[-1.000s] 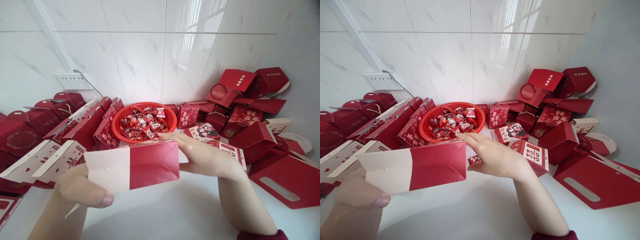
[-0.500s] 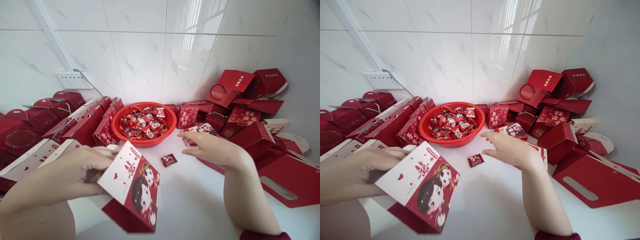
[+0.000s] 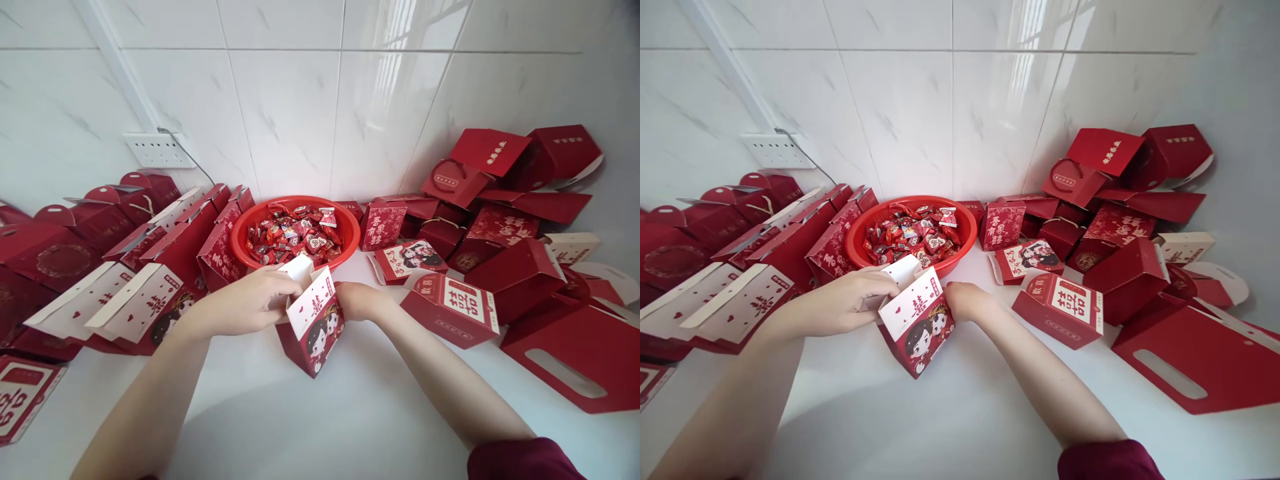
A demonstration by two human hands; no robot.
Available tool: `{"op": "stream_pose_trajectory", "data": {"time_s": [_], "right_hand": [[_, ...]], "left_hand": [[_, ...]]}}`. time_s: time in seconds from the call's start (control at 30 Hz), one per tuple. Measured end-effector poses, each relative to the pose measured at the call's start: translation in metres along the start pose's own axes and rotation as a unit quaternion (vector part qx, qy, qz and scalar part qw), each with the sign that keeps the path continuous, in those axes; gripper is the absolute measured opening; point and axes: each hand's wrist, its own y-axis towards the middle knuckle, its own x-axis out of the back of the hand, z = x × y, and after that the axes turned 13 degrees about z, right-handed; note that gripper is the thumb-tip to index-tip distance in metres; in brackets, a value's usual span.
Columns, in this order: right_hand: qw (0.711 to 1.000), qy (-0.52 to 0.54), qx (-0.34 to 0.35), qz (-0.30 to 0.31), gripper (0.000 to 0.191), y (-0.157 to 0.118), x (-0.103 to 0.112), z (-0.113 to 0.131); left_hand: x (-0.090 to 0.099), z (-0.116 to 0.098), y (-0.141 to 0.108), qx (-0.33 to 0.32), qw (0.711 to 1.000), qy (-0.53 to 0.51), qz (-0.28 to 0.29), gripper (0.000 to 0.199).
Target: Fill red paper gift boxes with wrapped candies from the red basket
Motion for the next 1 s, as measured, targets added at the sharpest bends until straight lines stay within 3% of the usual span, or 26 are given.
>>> {"op": "stream_pose_trajectory", "data": {"time_s": [0.13,0.2,0.27,0.33,0.4,0.5,0.67,0.87,1.0], "right_hand": [[0.998,0.003,-0.022,-0.052,0.022,-0.021,0.009,-0.009],[0.99,0.025,0.007,-0.139,0.023,-0.038,0.018,-0.009],[0.96,0.07,0.111,-0.248,0.021,-0.055,0.026,-0.003],[0.912,0.116,0.252,-0.301,0.023,-0.068,0.03,0.007],[0.886,0.137,0.345,-0.279,0.047,-0.076,0.03,0.019],[0.883,0.152,0.36,-0.259,0.076,-0.08,0.023,0.034],[0.873,0.182,0.344,-0.295,0.051,-0.077,0.015,0.044],[0.865,0.209,0.405,-0.211,0.016,-0.073,0.019,0.04],[0.858,0.229,0.43,-0.163,0.021,-0.071,0.021,0.035]], "left_hand": [[-0.004,0.0,0.005,-0.004,1.0,-0.026,0.009,0.01],[-0.004,-0.002,0.005,-0.013,1.0,-0.024,0.005,0.01],[-0.003,-0.006,0.004,-0.018,0.999,-0.032,-0.023,0.01],[-0.003,-0.012,0.001,-0.012,0.996,-0.061,-0.067,0.009],[-0.003,-0.02,-0.004,0.018,0.989,-0.094,-0.109,0.01],[-0.003,-0.033,-0.011,0.076,0.978,-0.122,-0.151,0.01],[-0.003,-0.047,-0.024,0.07,0.967,-0.203,-0.137,0.015],[0.002,-0.045,-0.035,-0.013,0.949,-0.297,-0.104,0.011],[0.001,-0.038,-0.036,-0.055,0.949,-0.294,-0.105,0.011]]}}
